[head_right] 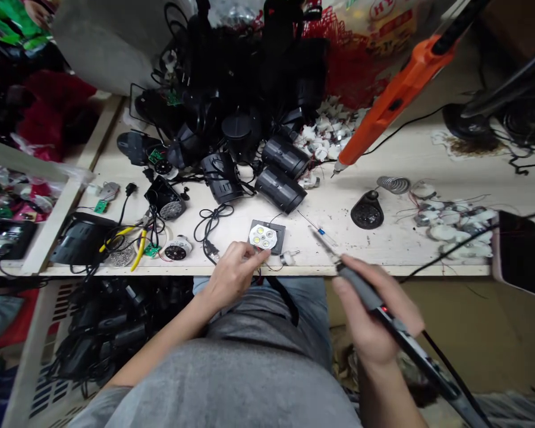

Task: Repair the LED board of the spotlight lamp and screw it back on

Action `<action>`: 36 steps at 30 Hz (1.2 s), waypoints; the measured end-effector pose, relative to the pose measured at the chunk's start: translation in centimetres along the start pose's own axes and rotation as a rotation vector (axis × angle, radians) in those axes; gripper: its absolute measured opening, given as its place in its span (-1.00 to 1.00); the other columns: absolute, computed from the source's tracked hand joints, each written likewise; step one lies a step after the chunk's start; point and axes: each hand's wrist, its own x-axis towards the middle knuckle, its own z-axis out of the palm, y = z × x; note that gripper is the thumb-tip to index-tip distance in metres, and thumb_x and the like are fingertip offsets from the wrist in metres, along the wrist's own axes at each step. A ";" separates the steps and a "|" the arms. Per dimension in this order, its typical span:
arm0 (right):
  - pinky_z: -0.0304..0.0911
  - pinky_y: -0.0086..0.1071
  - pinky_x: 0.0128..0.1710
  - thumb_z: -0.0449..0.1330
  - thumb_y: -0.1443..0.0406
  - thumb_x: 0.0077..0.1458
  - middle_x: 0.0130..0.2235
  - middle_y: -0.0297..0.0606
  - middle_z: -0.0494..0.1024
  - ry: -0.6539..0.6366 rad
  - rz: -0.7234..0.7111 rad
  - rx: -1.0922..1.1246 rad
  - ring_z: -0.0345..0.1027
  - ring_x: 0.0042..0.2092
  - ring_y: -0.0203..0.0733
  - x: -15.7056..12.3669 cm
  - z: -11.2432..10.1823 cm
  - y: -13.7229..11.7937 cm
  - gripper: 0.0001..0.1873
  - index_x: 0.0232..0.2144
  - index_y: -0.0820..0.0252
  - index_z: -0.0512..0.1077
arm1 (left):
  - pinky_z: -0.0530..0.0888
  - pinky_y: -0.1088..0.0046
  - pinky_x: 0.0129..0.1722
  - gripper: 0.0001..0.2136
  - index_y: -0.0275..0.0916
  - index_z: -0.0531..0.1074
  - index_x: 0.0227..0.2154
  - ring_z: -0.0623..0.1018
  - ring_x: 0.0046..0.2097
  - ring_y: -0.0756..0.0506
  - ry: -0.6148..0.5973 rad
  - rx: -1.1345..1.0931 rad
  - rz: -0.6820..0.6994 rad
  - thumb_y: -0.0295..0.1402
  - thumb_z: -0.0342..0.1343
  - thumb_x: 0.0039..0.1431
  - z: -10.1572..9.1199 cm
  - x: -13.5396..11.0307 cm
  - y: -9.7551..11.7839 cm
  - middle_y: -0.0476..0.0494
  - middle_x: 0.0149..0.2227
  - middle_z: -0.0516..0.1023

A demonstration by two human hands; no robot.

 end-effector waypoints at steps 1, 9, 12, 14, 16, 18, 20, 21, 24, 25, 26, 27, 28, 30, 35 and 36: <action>0.50 -0.12 -0.22 0.36 0.23 0.08 -0.21 -0.29 0.65 -0.054 -0.003 0.029 0.56 -0.23 -0.01 -0.6 0.3 -0.3 -0.76 -0.14 -0.07 0.60 | 0.46 0.38 -0.28 -0.64 -0.23 0.43 0.01 0.40 -0.22 -0.12 0.000 0.010 0.004 -0.64 -0.08 0.25 0.0 0.0 0.1 -0.17 -0.23 0.42; 0.50 -0.27 -0.34 0.31 0.20 0.14 -0.29 -0.30 0.65 -0.178 -0.086 0.142 0.55 -0.32 -0.14 -1.6 1.9 -1.0 -0.84 -0.19 0.00 0.56 | 0.49 0.38 -0.15 -0.81 -0.23 0.42 -0.16 0.49 -0.14 -0.10 0.116 -0.212 -0.135 -0.59 0.00 0.27 -0.4 -0.2 0.7 -0.17 -0.20 0.45; 0.49 -0.30 -0.39 0.29 0.21 0.16 -0.30 -0.31 0.65 -0.223 -0.111 0.184 0.55 -0.35 -0.16 -1.7 1.9 -1.0 -0.84 -0.17 -0.02 0.56 | 0.49 0.41 -0.17 -0.84 -0.24 0.41 -0.19 0.50 -0.17 -0.08 0.158 -0.277 -0.183 -0.58 0.01 0.26 -0.7 -0.4 1.0 -0.14 -0.25 0.45; 0.49 -0.33 -0.41 0.29 0.22 0.16 -0.31 -0.32 0.66 -0.254 -0.118 0.191 0.55 -0.37 -0.18 -1.7 2.1 -1.0 -0.85 -0.18 -0.02 0.56 | 0.49 0.40 -0.17 -0.80 -0.26 0.42 -0.13 0.49 -0.16 -0.09 0.133 -0.259 -0.154 -0.59 -0.01 0.26 -0.7 -0.4 1.1 -0.17 -0.23 0.46; 0.51 -0.33 -0.40 0.29 0.23 0.16 -0.32 -0.32 0.66 -0.276 -0.112 0.184 0.56 -0.38 -0.18 -1.6 2.4 -1.0 -0.88 -0.21 0.00 0.57 | 0.50 0.38 -0.18 -0.74 -0.27 0.43 -0.06 0.47 -0.16 -0.12 0.080 -0.204 -0.111 -0.60 -0.03 0.26 -0.5 -0.6 1.1 -0.20 -0.21 0.46; 0.53 -0.32 -0.37 0.28 0.23 0.17 -0.32 -0.30 0.67 -0.293 -0.092 0.172 0.57 -0.37 -0.17 -1.5 2.7 -1.0 -0.89 -0.23 0.03 0.57 | 0.50 0.35 -0.19 -0.71 -0.26 0.44 -0.03 0.45 -0.17 -0.13 0.026 -0.144 -0.087 -0.60 -0.03 0.26 -0.2 -0.7 1.0 -0.20 -0.21 0.45; 0.54 -0.31 -0.35 0.28 0.23 0.17 -0.31 -0.28 0.68 -0.304 -0.081 0.162 0.58 -0.36 -0.16 -1.5 3.1 -0.9 -0.89 -0.23 0.05 0.57 | 0.51 0.35 -0.19 -0.70 -0.24 0.45 -0.02 0.45 -0.17 -0.13 0.013 -0.115 -0.085 -0.60 -0.03 0.27 0.1 -0.9 1.0 -0.20 -0.21 0.46; 0.55 -0.31 -0.33 0.29 0.24 0.17 -0.30 -0.28 0.68 -0.306 -0.087 0.161 0.58 -0.35 -0.16 -1.5 3.3 -0.9 -0.89 -0.23 0.06 0.57 | 0.51 0.35 -0.18 -0.70 -0.23 0.45 -0.02 0.46 -0.16 -0.13 0.023 -0.116 -0.084 -0.59 -0.04 0.28 0.2 -1.0 0.9 -0.19 -0.20 0.46; 0.56 -0.33 -0.28 0.29 0.27 0.16 -0.27 -0.29 0.68 -0.316 -0.142 0.151 0.60 -0.30 -0.17 -1.6 3.7 -0.8 -0.88 -0.20 0.05 0.56 | 0.53 0.38 -0.16 -0.72 -0.22 0.44 -0.01 0.49 -0.15 -0.10 0.077 -0.155 -0.073 -0.57 -0.04 0.31 0.3 -1.1 0.8 -0.17 -0.19 0.48; 0.56 -0.33 -0.28 0.29 0.28 0.17 -0.26 -0.29 0.68 -0.321 -0.158 0.145 0.60 -0.29 -0.18 -1.6 3.9 -0.8 -0.87 -0.20 0.05 0.56 | 0.53 0.38 -0.16 -0.72 -0.22 0.45 -0.01 0.50 -0.15 -0.10 0.089 -0.171 -0.071 -0.56 -0.04 0.32 0.3 -1.2 0.8 -0.17 -0.19 0.49; 0.56 -0.33 -0.27 0.29 0.29 0.17 -0.26 -0.29 0.68 -0.326 -0.168 0.138 0.60 -0.29 -0.18 -1.7 4.0 -0.8 -0.87 -0.20 0.06 0.55 | 0.54 0.39 -0.16 -0.73 -0.22 0.45 -0.01 0.50 -0.15 -0.09 0.097 -0.185 -0.071 -0.56 -0.03 0.33 0.4 -1.2 0.8 -0.17 -0.19 0.50; 0.56 -0.34 -0.28 0.28 0.30 0.17 -0.26 -0.28 0.68 -0.328 -0.177 0.131 0.60 -0.30 -0.18 -1.6 4.1 -0.9 -0.87 -0.20 0.06 0.55 | 0.54 0.39 -0.16 -0.73 -0.22 0.45 -0.01 0.51 -0.15 -0.09 0.103 -0.197 -0.073 -0.55 -0.04 0.33 0.4 -1.2 0.7 -0.17 -0.19 0.51; 0.56 -0.34 -0.28 0.28 0.30 0.17 -0.27 -0.28 0.68 -0.328 -0.185 0.125 0.60 -0.30 -0.18 -1.6 4.3 -0.9 -0.88 -0.20 0.07 0.55 | 0.55 0.38 -0.16 -0.72 -0.21 0.46 0.00 0.51 -0.15 -0.09 0.108 -0.206 -0.076 -0.54 -0.04 0.34 0.5 -1.2 0.7 -0.17 -0.18 0.51; 0.55 -0.35 -0.28 0.28 0.32 0.17 -0.27 -0.28 0.68 -0.331 -0.208 0.120 0.60 -0.30 -0.19 -1.6 4.4 -1.0 -0.87 -0.20 0.08 0.54 | 0.55 0.38 -0.16 -0.72 -0.19 0.46 0.00 0.52 -0.15 -0.08 0.123 -0.216 -0.079 -0.53 -0.04 0.34 0.6 -1.2 0.7 -0.16 -0.18 0.53; 0.55 -0.35 -0.28 0.28 0.36 0.17 -0.26 -0.29 0.67 -0.356 -0.259 0.127 0.59 -0.30 -0.19 -1.5 4.5 -1.2 -0.80 -0.13 0.07 0.52 | 0.55 0.39 -0.16 -0.77 -0.22 0.46 -0.04 0.52 -0.17 -0.07 0.158 -0.251 -0.071 -0.54 -0.02 0.34 0.7 -1.2 0.6 -0.16 -0.21 0.54; 0.55 -0.35 -0.29 0.28 0.37 0.17 -0.26 -0.29 0.67 -0.358 -0.266 0.131 0.59 -0.30 -0.19 -1.4 4.5 -1.3 -0.79 -0.12 0.06 0.51 | 0.55 0.39 -0.16 -0.77 -0.23 0.46 -0.05 0.52 -0.17 -0.07 0.157 -0.259 -0.072 -0.54 -0.02 0.34 0.7 -1.2 0.6 -0.16 -0.21 0.54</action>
